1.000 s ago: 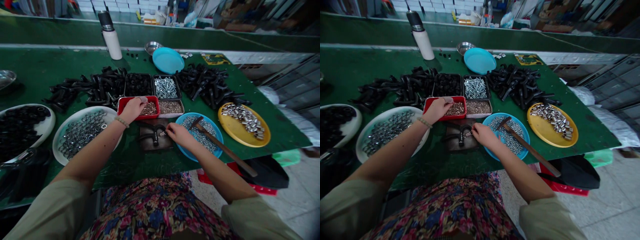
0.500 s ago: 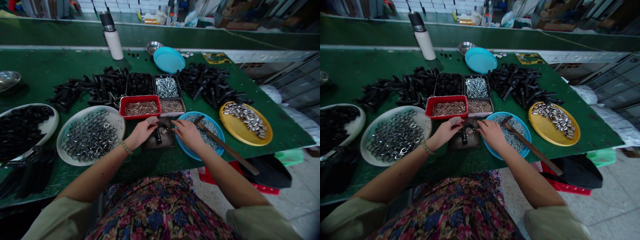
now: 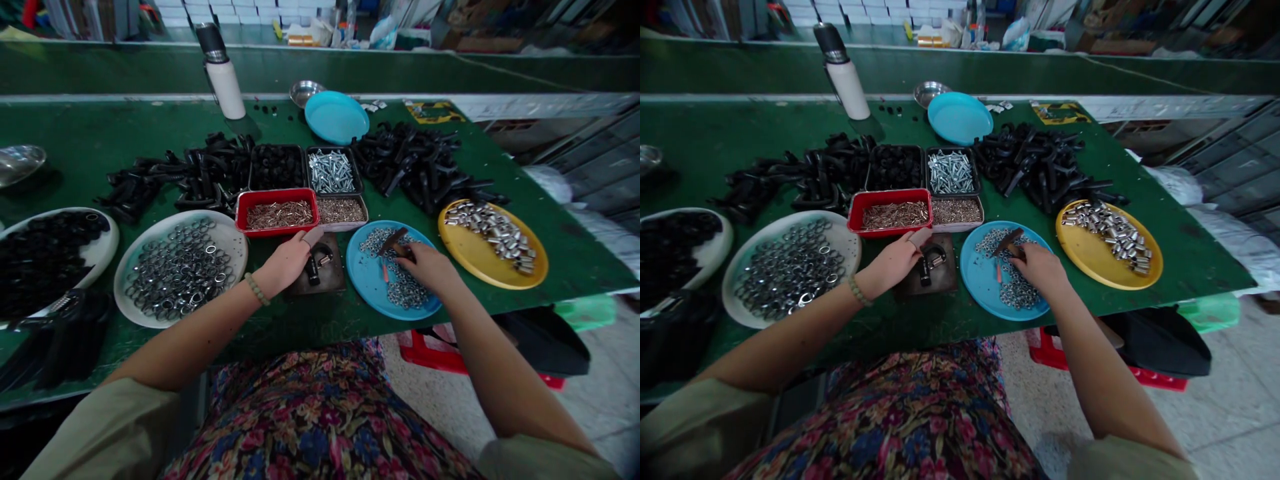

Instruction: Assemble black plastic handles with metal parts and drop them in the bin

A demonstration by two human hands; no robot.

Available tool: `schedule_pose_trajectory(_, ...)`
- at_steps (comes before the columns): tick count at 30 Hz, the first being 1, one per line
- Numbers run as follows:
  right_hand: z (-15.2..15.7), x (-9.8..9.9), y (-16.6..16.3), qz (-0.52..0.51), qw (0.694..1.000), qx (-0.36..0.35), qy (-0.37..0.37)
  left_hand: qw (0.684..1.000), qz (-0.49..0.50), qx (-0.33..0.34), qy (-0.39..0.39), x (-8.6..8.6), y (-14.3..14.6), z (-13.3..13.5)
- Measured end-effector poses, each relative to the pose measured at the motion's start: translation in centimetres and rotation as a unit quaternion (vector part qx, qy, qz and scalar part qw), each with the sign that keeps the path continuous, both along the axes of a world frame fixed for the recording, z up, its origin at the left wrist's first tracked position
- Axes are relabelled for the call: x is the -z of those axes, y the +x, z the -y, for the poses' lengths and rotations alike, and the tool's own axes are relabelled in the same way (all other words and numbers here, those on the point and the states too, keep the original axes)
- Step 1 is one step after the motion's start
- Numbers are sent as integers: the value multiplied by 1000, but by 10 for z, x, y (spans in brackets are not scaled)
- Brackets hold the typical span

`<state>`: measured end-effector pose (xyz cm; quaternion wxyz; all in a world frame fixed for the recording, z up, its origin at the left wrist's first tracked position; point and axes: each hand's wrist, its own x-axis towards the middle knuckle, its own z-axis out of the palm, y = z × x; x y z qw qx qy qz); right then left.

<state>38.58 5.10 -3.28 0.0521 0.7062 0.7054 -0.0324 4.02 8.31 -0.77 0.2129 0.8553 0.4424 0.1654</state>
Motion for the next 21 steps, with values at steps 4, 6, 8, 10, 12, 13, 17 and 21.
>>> schedule_pose_trajectory(4,7,-15,-26,-3,1000,16,14,989,-124,77,28,-16,7,3)
schedule_pose_trajectory(6,15,-28,-50,-48,997,50,39,982,-162,91,28,-13,4,2)
schedule_pose_trajectory(8,23,-42,-77,-125,990,39,43,982,-159,88,41,-2,-2,2)
schedule_pose_trajectory(10,28,-51,-101,-188,982,-11,23,986,-132,80,70,11,-12,5)
schedule_pose_trajectory(12,27,-54,-117,-216,975,-54,16,987,-110,63,99,21,-21,10)
schedule_pose_trajectory(13,26,-54,-123,-219,973,-64,21,987,-107,54,109,25,-25,13)
schedule_pose_trajectory(17,19,-50,-136,-181,981,-63,0,988,-111,25,105,28,-32,21)
schedule_pose_trajectory(21,15,-54,-138,-193,979,-67,24,987,-113,20,108,27,-29,23)
